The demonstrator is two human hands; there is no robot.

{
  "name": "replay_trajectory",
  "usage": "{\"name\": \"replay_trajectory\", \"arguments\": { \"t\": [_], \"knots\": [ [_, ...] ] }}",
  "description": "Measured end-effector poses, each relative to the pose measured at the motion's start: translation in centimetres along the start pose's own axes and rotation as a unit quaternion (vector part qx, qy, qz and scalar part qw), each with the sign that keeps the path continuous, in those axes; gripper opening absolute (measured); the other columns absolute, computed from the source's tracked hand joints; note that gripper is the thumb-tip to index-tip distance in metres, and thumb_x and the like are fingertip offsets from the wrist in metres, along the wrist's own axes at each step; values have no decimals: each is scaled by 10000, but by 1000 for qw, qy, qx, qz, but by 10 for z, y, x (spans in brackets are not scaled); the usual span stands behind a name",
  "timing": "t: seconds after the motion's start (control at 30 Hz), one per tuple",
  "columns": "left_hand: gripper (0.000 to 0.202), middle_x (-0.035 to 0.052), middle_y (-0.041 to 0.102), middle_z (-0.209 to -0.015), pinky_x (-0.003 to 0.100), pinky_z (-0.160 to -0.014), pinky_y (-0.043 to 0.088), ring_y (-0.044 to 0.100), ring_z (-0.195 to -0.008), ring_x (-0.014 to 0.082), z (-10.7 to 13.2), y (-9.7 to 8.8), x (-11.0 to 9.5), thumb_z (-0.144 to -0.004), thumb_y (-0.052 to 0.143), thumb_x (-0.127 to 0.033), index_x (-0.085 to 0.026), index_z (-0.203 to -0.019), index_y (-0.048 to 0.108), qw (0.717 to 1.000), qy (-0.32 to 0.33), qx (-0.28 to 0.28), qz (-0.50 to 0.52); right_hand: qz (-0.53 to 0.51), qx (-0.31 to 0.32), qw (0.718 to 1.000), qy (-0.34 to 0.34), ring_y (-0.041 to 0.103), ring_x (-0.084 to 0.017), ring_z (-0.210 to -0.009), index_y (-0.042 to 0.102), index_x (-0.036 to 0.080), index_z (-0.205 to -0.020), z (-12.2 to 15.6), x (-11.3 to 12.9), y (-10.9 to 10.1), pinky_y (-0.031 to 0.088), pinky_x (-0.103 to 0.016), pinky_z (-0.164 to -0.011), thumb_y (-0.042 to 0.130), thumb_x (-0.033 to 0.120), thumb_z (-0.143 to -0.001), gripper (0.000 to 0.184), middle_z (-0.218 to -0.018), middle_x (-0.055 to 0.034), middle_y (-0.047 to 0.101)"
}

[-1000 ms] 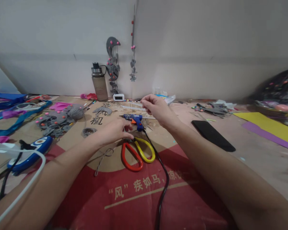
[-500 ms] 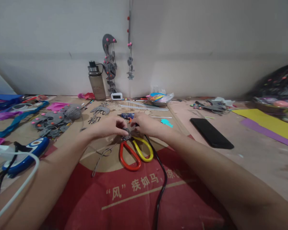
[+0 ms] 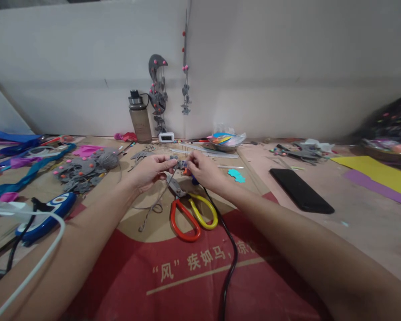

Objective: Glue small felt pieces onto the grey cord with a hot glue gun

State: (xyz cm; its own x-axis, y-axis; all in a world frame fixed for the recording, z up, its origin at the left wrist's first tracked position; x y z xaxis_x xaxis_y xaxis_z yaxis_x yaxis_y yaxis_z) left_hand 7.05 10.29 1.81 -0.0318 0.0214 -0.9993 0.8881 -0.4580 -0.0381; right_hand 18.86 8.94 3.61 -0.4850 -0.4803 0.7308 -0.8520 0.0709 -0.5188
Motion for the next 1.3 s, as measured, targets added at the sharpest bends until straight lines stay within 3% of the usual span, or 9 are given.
{"name": "replay_trajectory", "arguments": {
  "t": [0.1,0.27,0.37,0.57,0.77,0.93,1.07,1.2,1.3],
  "knots": [
    [292,12,560,-616,155,-401,248,430,-505,47,-2,-9,1,-658,735,-372,-121,-638,587,1000,4,-31,-5,-180,-77,980,41,469,-106,-463,408,224,-778,-5,-10,-19,349,-237,-481,426,240,-813,43,-535,67,471],
    [273,55,629,-700,150,-378,255,517,-539,68,-5,-23,10,-645,743,-357,-119,-695,618,996,-4,-84,-9,-345,-175,921,47,429,-72,-406,426,246,-883,-3,-7,-50,335,-197,-410,499,222,-776,132,-536,102,459],
    [216,61,646,-737,152,-359,255,487,-490,47,-5,-32,8,-665,724,-297,-115,-701,615,993,20,-118,-17,-392,-180,901,42,458,-65,-458,457,249,-905,-1,3,-58,346,-179,-406,525,230,-769,154,-593,88,501],
    [75,53,651,-724,166,-516,449,557,-558,61,-3,-41,6,-698,658,-141,-100,-752,625,986,42,-157,21,-415,-163,895,17,514,-73,-583,576,216,-872,1,24,-65,393,-180,-453,567,247,-747,129,-708,30,604],
    [63,78,666,-772,179,-554,483,576,-566,66,-1,-36,6,-707,578,-55,-85,-741,622,985,23,-159,61,-400,-114,909,31,550,-85,-665,651,201,-864,-1,24,-50,442,-219,-563,557,202,-717,174,-825,-8,665],
    [159,84,673,-800,178,-528,481,600,-577,79,3,-24,-2,-712,559,-23,-87,-854,592,989,15,-130,74,-304,-39,950,54,578,-97,-709,685,206,-926,-5,8,-20,468,-258,-674,475,74,-668,358,-894,-11,698],
    [236,91,686,-805,171,-459,448,620,-566,101,3,-12,-5,-726,607,-60,-121,-936,517,993,9,-87,82,-206,-48,977,29,615,-130,-792,705,204,-905,-4,1,-18,463,-282,-748,539,151,-723,252,-866,-16,708],
    [189,113,695,-846,178,-466,463,654,-614,126,3,-7,-4,-750,618,-103,-139,-867,474,995,5,-68,75,-179,-67,981,24,614,-147,-793,711,199,-881,-4,-1,-24,452,-280,-740,610,283,-734,198,-859,-22,705],
    [166,122,698,-872,181,-474,474,668,-640,135,4,-5,-3,-763,615,-122,-135,-862,482,996,0,-63,70,-178,-76,981,30,597,-134,-734,706,191,-842,-4,-1,-26,446,-265,-705,608,294,-734,179,-804,-14,694]
  ]
}}
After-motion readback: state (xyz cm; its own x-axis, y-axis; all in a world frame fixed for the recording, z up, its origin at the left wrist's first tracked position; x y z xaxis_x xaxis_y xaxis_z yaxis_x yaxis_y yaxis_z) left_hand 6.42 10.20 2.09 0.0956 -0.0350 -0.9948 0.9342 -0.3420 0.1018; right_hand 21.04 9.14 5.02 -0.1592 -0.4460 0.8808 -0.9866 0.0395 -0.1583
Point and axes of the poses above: each hand's wrist, its own z-axis away from the middle knuckle, its own y-axis out of the palm, x = y × z, the point moved 10 cm from there along -z, towards the middle knuckle
